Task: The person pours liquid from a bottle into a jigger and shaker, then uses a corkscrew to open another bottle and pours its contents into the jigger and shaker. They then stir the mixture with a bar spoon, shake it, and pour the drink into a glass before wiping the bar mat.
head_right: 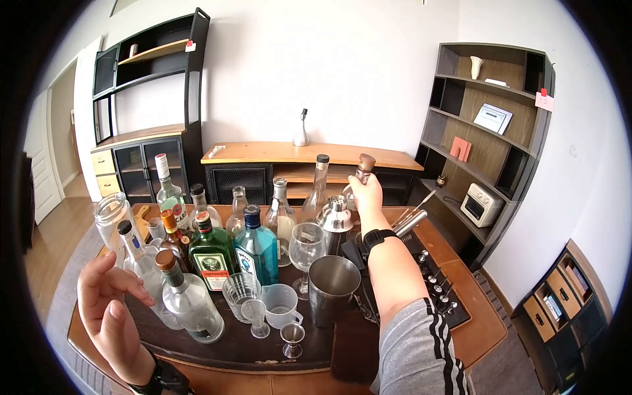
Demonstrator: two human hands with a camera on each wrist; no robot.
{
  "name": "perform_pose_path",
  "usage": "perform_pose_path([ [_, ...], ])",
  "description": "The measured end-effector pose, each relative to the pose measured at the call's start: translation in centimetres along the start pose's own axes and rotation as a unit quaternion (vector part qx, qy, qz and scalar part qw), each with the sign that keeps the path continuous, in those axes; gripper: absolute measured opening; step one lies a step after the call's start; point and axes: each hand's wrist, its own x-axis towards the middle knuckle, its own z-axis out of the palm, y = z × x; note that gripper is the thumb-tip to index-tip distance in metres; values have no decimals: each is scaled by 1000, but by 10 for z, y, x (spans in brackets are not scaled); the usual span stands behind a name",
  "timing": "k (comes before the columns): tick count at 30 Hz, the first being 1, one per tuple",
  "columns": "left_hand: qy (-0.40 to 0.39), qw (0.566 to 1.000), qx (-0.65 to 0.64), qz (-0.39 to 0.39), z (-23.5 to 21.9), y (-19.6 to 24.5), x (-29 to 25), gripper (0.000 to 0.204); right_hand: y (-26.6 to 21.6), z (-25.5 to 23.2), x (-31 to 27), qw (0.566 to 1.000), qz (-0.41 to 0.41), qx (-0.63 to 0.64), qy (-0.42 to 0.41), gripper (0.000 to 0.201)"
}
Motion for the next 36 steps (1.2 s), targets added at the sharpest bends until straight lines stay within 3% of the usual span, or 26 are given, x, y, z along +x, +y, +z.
perform_pose_path([
  [8,5,1000,-3,0,1,1,-1,57,-9,3,4,995,25,22,-96,19],
  [11,3,1000,-7,5,-1,2,-1,57,-12,1,11,987,76,30,-137,19],
  [20,12,1000,-27,11,-10,7,-1,57,-42,-26,-8,963,125,55,-233,16],
  [23,16,999,-26,26,-17,8,-1,56,-42,-38,-5,950,124,17,-285,18],
  [25,30,999,-32,25,-22,10,0,57,-51,-51,-6,945,120,-41,-300,35],
  [27,54,998,-41,14,-26,11,0,59,-72,-67,-21,947,70,-220,-222,50],
  [29,59,996,-59,36,-30,9,2,54,-93,-91,-31,924,-7,-310,-222,62],
  [36,29,991,-131,23,-33,10,1,45,-209,-174,-142,942,-196,-192,-194,35],
])
